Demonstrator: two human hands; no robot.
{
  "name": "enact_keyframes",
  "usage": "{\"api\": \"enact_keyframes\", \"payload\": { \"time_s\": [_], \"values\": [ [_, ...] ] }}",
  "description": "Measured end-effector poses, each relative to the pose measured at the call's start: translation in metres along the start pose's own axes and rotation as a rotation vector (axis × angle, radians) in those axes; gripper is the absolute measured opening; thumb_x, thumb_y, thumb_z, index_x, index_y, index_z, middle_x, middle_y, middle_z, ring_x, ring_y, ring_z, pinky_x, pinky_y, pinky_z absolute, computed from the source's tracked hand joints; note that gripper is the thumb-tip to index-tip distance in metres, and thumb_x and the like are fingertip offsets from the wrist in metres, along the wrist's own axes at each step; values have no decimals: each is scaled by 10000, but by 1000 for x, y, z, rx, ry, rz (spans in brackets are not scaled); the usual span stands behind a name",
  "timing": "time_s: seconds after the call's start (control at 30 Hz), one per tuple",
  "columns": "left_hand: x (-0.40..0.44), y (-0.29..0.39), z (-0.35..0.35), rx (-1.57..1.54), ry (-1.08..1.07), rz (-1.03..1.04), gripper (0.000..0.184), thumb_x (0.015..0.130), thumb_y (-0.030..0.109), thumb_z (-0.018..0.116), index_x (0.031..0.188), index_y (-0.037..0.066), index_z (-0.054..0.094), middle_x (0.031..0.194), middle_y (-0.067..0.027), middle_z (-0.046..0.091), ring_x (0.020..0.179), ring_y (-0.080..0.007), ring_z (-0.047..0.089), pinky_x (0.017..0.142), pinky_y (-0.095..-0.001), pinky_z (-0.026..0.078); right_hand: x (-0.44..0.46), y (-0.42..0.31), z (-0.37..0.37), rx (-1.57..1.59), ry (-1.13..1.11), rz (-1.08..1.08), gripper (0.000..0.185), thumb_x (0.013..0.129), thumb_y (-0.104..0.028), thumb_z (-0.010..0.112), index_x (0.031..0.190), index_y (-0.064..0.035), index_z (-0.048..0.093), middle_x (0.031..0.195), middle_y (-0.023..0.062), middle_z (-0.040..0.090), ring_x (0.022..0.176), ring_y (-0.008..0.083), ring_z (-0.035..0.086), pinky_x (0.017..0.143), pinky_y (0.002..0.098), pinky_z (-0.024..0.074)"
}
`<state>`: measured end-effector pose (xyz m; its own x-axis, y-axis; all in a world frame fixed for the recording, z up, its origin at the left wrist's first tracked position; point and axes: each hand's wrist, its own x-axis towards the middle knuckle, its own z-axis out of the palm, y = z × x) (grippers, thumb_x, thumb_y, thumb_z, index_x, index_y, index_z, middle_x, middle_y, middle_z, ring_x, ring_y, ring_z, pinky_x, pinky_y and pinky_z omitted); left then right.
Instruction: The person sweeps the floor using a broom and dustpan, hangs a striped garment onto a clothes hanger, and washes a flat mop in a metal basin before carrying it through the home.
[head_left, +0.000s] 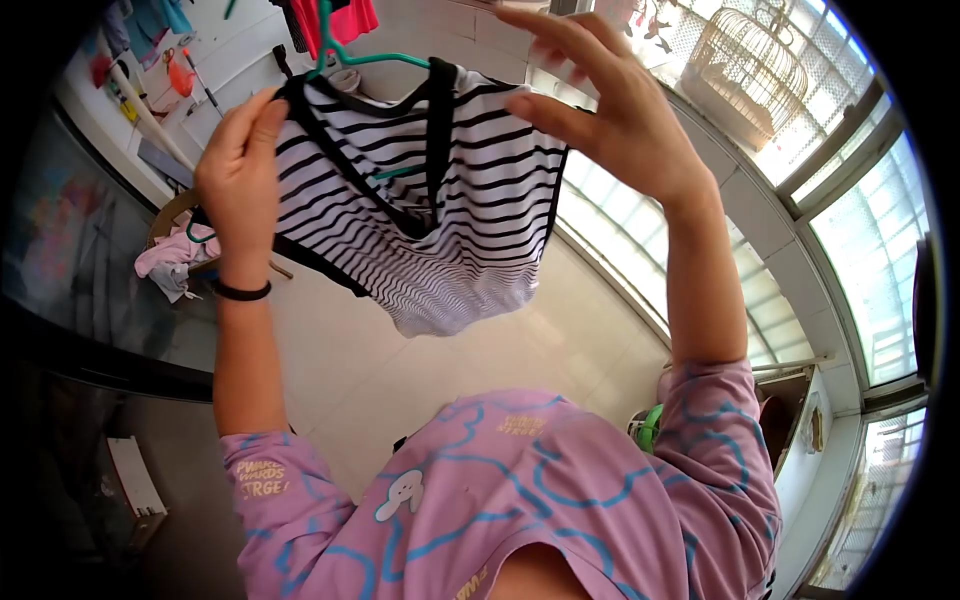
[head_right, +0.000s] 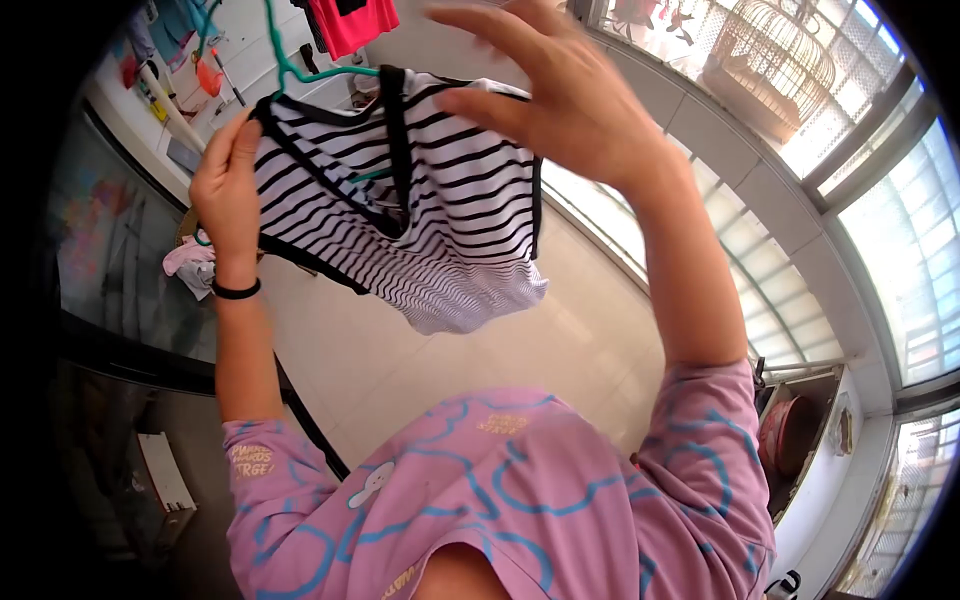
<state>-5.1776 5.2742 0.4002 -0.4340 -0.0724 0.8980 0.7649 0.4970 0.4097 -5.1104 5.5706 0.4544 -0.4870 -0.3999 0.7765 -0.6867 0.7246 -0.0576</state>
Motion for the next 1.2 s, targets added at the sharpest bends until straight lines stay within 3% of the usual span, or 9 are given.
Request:
{"api": "enact_keyframes", "payload": {
  "time_s": [0.1, 0.27, 0.4, 0.47, 0.77, 0.83, 0.93, 1.03, 1.2],
  "values": [
    [6, 3, -9, -61, -15, -82, 204, 864, 152, 648, 995, -4, 658, 850, -14, 663, 777, -61, 566, 714, -205, 455, -25, 43, 6, -407, -57, -190, 426, 855, -334, 612, 1243, -175, 536, 1040, 106, 611, 999, 264, 570, 903, 377, 428],
    [14, 5, -6, -132, -140, -9, 214, 866, 156, 647, 1010, -1, 663, 841, -11, 661, 790, -55, 562, 736, -192, 447, -56, 57, -3, 178, -264, 239, 313, 924, -284, 525, 1150, -74, 578, 823, 141, 636, 779, 249, 626, 724, 336, 488],
    [8, 16, 19, -318, -162, -148, 197, 861, 132, 644, 1002, -4, 660, 831, -17, 662, 763, -65, 574, 704, -195, 454, -28, 35, -12, 349, -137, 299, 243, 942, -255, 505, 1014, -34, 576, 801, 140, 626, 704, 240, 613, 660, 321, 490],
    [4, 30, 32, -149, -276, 84, 196, 856, 137, 644, 998, 2, 662, 832, -35, 669, 752, -81, 596, 690, -202, 464, -21, 17, 1, 76, -232, 109, 217, 917, -267, 533, 1010, -73, 563, 833, 138, 622, 763, 326, 611, 654, 368, 483],
    [27, 0, 21, 36, -300, -21, 207, 922, 229, 552, 988, 52, 635, 832, -58, 671, 780, -62, 587, 713, -232, 464, -44, 37, -25, 12, -7, 246, 231, 879, -271, 608, 982, -66, 635, 708, 71, 641, 628, 165, 630, 590, 277, 485],
    [55, 22, 0, 21, 9, 217, 183, 930, 156, 518, 981, 43, 652, 867, -45, 684, 795, -99, 616, 732, -242, 474, -32, 33, -43, 44, 111, 210, 242, 896, -263, 596, 1018, -59, 640, 741, 30, 652, 664, 64, 593, 624, 234, 483],
    [62, 39, -4, 50, -72, 503, 211, 931, 139, 492, 1093, 68, 607, 903, -100, 664, 767, -195, 633, 715, -279, 478, -27, 29, -53, 90, 169, 241, 231, 909, -253, 577, 1013, -57, 639, 738, 42, 649, 664, 72, 584, 626, 234, 480],
    [22, 55, 26, 233, -417, 328, 324, 889, 368, 557, 917, 46, 538, 739, -141, 582, 661, -358, 564, 567, -391, 439, -29, 42, -48, -47, 44, 220, 217, 898, -253, 583, 1002, -71, 640, 771, 89, 648, 661, 153, 609, 653, 272, 488],
    [37, 47, 14, -65, -351, 79, 260, 898, 290, 593, 1005, 56, 632, 751, -7, 653, 609, -73, 533, 566, -215, 416, -31, 30, -68, 11, -38, 206, 214, 913, -245, 561, 1025, -75, 624, 796, 86, 655, 712, 138, 618, 674, 280, 490]
  ]
}}
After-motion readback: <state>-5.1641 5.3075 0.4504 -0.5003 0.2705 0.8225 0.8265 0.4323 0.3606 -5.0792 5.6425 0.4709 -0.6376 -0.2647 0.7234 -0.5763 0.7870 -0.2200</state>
